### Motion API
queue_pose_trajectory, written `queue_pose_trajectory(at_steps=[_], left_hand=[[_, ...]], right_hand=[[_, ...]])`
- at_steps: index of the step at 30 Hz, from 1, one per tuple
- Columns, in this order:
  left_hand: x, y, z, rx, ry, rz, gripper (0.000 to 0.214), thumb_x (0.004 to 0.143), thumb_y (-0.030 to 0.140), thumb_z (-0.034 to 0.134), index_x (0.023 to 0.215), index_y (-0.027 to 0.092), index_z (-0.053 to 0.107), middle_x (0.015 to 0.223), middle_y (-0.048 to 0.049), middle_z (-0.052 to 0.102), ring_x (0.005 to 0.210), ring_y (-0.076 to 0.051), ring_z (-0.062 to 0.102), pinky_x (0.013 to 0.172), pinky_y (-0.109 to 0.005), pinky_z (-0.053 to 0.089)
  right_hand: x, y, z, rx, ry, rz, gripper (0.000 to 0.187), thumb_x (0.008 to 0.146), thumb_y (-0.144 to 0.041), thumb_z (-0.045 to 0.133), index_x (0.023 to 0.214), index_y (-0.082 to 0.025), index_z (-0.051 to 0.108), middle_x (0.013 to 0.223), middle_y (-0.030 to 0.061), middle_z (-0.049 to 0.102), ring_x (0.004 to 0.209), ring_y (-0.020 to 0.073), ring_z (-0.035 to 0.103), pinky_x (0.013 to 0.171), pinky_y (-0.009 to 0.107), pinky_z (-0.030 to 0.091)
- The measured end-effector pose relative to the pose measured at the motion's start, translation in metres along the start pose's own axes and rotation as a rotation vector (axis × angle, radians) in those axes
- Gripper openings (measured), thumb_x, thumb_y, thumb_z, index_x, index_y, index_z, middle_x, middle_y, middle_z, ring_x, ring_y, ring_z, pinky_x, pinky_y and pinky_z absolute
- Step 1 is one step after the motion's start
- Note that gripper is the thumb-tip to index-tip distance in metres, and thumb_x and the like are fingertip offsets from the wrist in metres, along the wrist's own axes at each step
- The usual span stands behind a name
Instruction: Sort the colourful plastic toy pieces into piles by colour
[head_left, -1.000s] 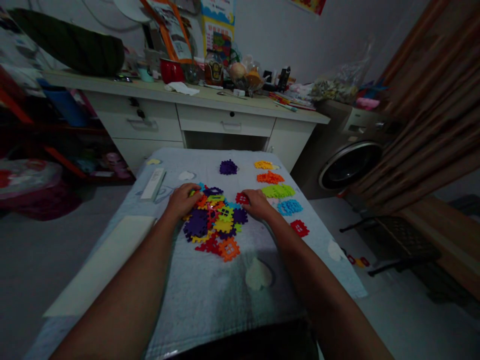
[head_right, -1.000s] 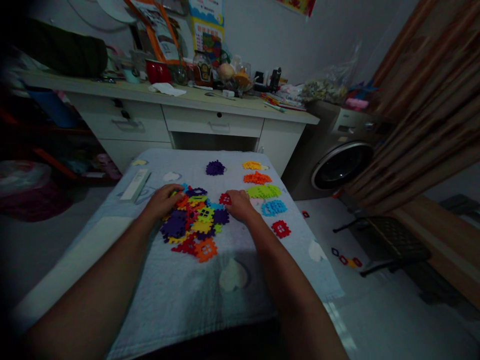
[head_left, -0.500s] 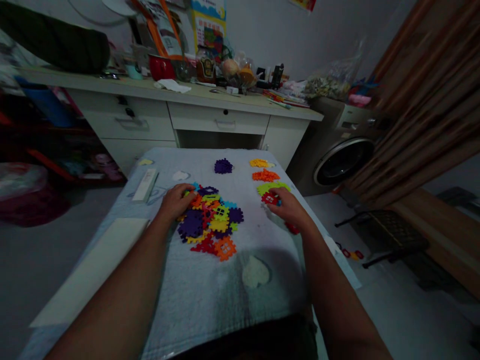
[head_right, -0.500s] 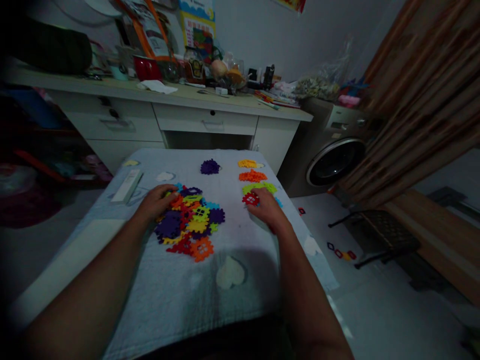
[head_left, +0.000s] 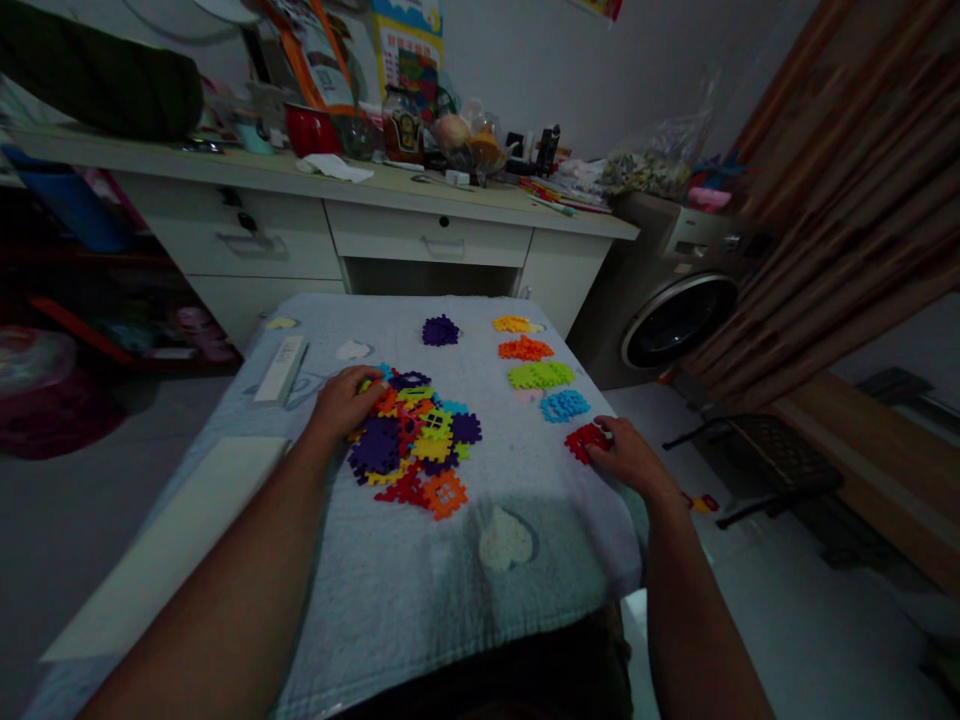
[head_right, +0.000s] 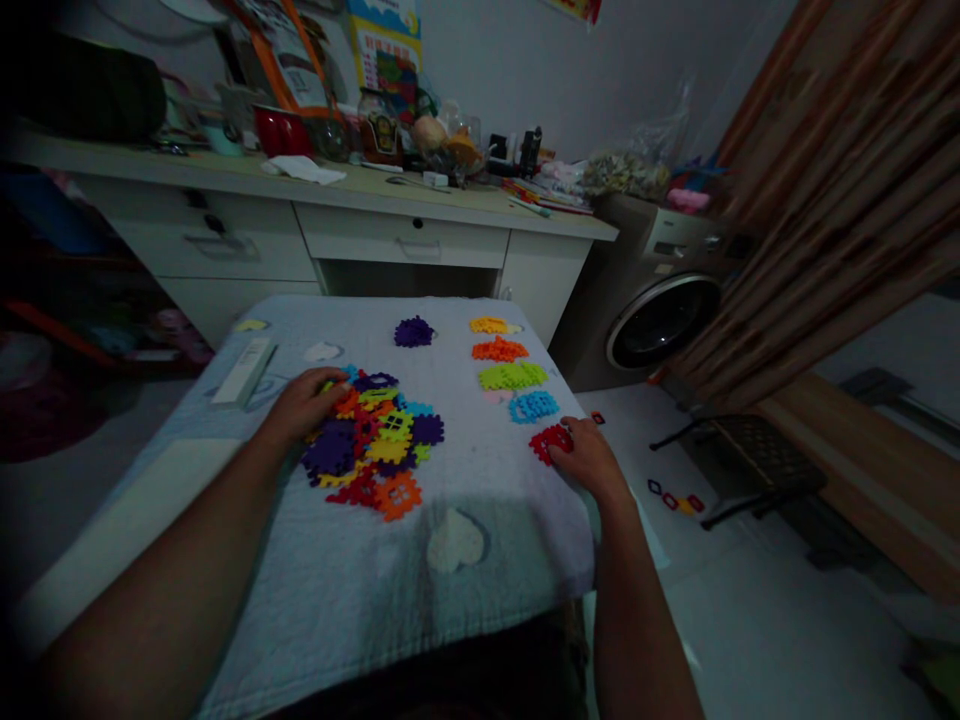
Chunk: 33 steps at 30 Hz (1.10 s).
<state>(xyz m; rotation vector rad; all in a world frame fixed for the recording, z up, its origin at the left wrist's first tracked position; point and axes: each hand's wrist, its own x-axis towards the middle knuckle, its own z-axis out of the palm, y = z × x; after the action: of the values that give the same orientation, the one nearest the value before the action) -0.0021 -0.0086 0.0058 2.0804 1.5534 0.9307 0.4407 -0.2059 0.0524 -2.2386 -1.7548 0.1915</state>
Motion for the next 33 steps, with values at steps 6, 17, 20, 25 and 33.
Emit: queue_pose_trajectory(at_steps=[6,17,20,25,33], left_hand=[[0.0,-0.001,0.0,-0.007,-0.003,-0.01,0.042,0.077,0.05,0.054,0.104,0.022,0.069,0.115,-0.0072,0.068,0.112,-0.027,0.059,0.103,-0.041,0.043],[-0.008,0.009,-0.007,-0.102,-0.079,-0.01,0.053,0.079,0.06,0.05,0.107,0.017,0.066,0.113,-0.0093,0.066,0.106,-0.028,0.061,0.095,-0.04,0.048],[-0.011,0.012,-0.007,-0.071,-0.101,0.017,0.055,0.079,0.061,0.05,0.11,0.017,0.064,0.114,-0.009,0.065,0.107,-0.028,0.06,0.097,-0.04,0.047],[-0.016,0.019,-0.008,-0.005,-0.128,0.029,0.056,0.081,0.059,0.049,0.116,0.017,0.06,0.117,-0.0103,0.064,0.111,-0.029,0.059,0.097,-0.041,0.047],[-0.02,0.027,-0.005,0.16,-0.134,0.069,0.056,0.088,0.056,0.039,0.122,0.016,0.058,0.123,-0.0125,0.063,0.116,-0.029,0.057,0.101,-0.04,0.043]], right_hand=[[-0.006,-0.009,0.005,-0.01,0.106,-0.01,0.062,0.071,-0.05,0.074,0.123,-0.018,0.062,0.12,0.0179,0.063,0.111,0.0329,0.059,0.096,0.047,0.045],[0.008,-0.124,0.018,0.166,-0.179,-0.538,0.049,0.083,-0.033,0.068,0.127,-0.015,0.057,0.127,0.014,0.06,0.119,0.0265,0.054,0.103,0.042,0.041],[0.021,-0.154,0.032,0.159,-0.213,-0.658,0.048,0.081,-0.027,0.068,0.125,-0.015,0.058,0.123,0.013,0.061,0.115,0.0252,0.055,0.101,0.04,0.041],[0.039,-0.168,0.056,0.146,-0.195,-0.672,0.049,0.075,-0.019,0.064,0.124,-0.014,0.058,0.117,0.012,0.062,0.108,0.024,0.055,0.097,0.038,0.041],[0.037,-0.154,0.069,0.265,-0.094,-0.604,0.045,0.076,-0.026,0.067,0.119,-0.016,0.061,0.108,0.0095,0.063,0.1,0.0228,0.055,0.093,0.037,0.043]])
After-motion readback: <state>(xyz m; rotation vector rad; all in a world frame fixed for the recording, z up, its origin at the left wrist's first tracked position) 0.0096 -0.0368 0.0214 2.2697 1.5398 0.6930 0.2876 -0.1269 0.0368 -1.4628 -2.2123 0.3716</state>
